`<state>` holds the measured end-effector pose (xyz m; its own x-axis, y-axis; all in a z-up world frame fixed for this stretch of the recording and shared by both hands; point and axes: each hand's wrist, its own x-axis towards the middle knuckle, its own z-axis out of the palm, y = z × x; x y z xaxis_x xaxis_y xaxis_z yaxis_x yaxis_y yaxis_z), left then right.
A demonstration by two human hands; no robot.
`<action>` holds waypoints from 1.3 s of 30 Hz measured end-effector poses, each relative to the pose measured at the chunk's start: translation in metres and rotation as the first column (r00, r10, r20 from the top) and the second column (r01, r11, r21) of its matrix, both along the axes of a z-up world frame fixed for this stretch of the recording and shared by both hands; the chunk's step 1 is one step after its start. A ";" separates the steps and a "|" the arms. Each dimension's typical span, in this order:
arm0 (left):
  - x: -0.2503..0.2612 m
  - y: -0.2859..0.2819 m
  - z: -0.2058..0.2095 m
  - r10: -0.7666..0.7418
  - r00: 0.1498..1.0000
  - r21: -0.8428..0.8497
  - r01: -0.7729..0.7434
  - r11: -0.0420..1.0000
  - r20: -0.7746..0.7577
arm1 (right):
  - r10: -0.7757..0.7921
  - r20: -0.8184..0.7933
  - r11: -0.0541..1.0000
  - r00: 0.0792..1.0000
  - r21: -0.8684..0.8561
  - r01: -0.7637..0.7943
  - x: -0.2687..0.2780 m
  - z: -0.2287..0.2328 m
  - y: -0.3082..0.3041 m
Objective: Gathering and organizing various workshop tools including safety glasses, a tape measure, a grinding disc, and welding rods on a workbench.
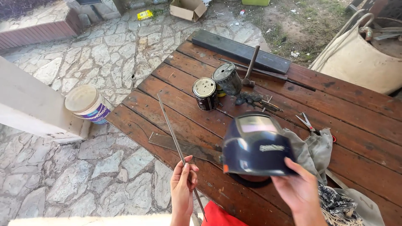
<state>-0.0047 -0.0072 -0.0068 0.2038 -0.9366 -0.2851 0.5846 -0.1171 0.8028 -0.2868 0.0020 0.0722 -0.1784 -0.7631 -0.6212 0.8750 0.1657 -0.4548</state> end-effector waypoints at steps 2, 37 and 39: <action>0.000 -0.001 -0.001 -0.008 1.000 -0.007 0.008 1.000 -0.005 | -0.024 -0.087 0.998 0.996 -0.066 0.018 -0.037 -0.007 0.029; -0.067 -0.048 -0.010 -0.254 0.967 0.042 0.254 0.966 -0.006 | -0.151 -0.252 0.747 0.956 -0.663 -0.057 -0.204 -0.118 0.049; -0.061 -0.054 -0.009 -0.260 0.966 0.062 0.259 0.964 0.006 | 0.149 -0.335 0.774 0.930 -0.546 -0.320 -0.177 -0.152 0.032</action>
<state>-0.0658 -0.0612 -0.0162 -0.0395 -0.9392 -0.3410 0.5167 -0.3113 0.7976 -0.4642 0.0337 -0.0795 -0.0322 -0.9995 -0.0012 0.6801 -0.0211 -0.7328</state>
